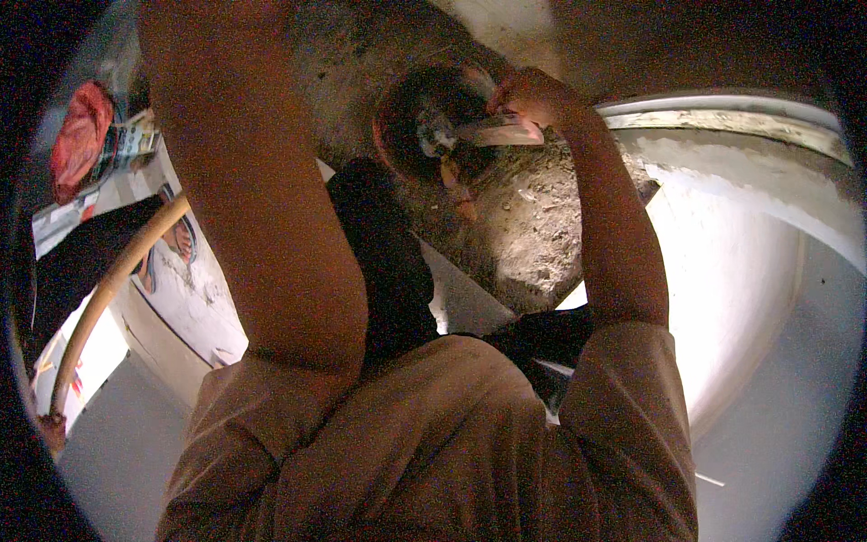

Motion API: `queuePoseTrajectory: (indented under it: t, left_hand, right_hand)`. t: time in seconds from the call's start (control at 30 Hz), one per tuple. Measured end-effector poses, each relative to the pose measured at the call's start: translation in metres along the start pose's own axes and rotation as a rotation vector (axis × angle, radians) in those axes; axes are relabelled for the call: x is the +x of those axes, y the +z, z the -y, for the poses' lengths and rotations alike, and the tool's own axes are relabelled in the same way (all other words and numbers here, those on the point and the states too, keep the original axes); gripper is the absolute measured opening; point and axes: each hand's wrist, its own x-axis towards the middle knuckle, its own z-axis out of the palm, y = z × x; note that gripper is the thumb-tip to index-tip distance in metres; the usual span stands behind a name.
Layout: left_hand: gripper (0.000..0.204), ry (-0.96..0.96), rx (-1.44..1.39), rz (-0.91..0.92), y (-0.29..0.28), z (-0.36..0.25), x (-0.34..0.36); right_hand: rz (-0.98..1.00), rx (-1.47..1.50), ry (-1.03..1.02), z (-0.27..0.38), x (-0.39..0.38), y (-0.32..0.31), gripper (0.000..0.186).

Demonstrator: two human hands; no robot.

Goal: The person applies plaster to the edges of a door frame using a putty knife and a trowel, picking up more material from a bucket on the floor.

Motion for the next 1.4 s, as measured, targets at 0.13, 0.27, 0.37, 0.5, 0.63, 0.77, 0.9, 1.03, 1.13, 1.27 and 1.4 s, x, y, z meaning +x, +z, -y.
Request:
queuePoseTrajectory:
  t: [0.13, 0.27, 0.37, 0.5, 0.63, 0.77, 0.9, 1.03, 1.13, 1.27, 1.4]
  left_hand:
    - [0.022, -0.084, -0.02, -0.018, 0.002, 0.018, 0.003]
    - [0.026, -0.313, -0.035, 0.139, -0.035, 0.065, 0.034]
    - [0.032, -0.476, -0.04, 0.334, -0.056, 0.084, 0.055]
    - [0.035, -0.511, 0.218, 0.245, -0.036, 0.115, 0.025]
    - [0.036, -0.571, 0.348, 0.267, -0.042, 0.129, 0.009]
    - [0.038, -0.544, 0.414, 0.219, -0.03, 0.13, 0.006]
    - [0.039, -0.557, 0.281, 0.234, -0.03, 0.115, 0.017]
    - [0.041, -0.447, 0.351, 0.183, -0.023, 0.111, 0.012]
    - [0.042, -0.441, 0.381, 0.171, -0.018, 0.114, 0.005]
    - [0.042, -0.454, 0.383, 0.167, -0.02, 0.112, 0.009]
    - [0.043, -0.437, 0.345, 0.153, -0.025, 0.104, 0.022]
  right_hand:
    - [-0.255, 1.053, 0.185, -0.014, -0.09, 0.028, 0.038]
    - [-0.71, 1.641, 0.371, -0.009, -0.149, 0.103, 0.048]
    - [-0.842, 1.989, 0.239, 0.007, -0.157, 0.151, 0.045]
    - [-1.224, 2.079, 0.258, -0.001, -0.14, 0.178, 0.045]
    - [-1.745, 1.773, 0.319, -0.022, -0.114, 0.154, 0.037]
    - [-1.905, 0.936, 0.265, -0.043, -0.105, 0.139, 0.027]
    - [-1.882, 0.306, 0.506, -0.045, -0.119, 0.114, 0.024]
    - [-1.804, 0.106, 0.6, -0.047, -0.129, 0.096, 0.026]
    - [-1.703, -0.007, 0.635, -0.06, -0.132, 0.096, 0.03]
    - [-1.673, 0.197, 0.836, -0.063, -0.123, 0.121, 0.036]
    - [-1.722, 0.1, 0.786, -0.042, -0.116, 0.123, 0.042]
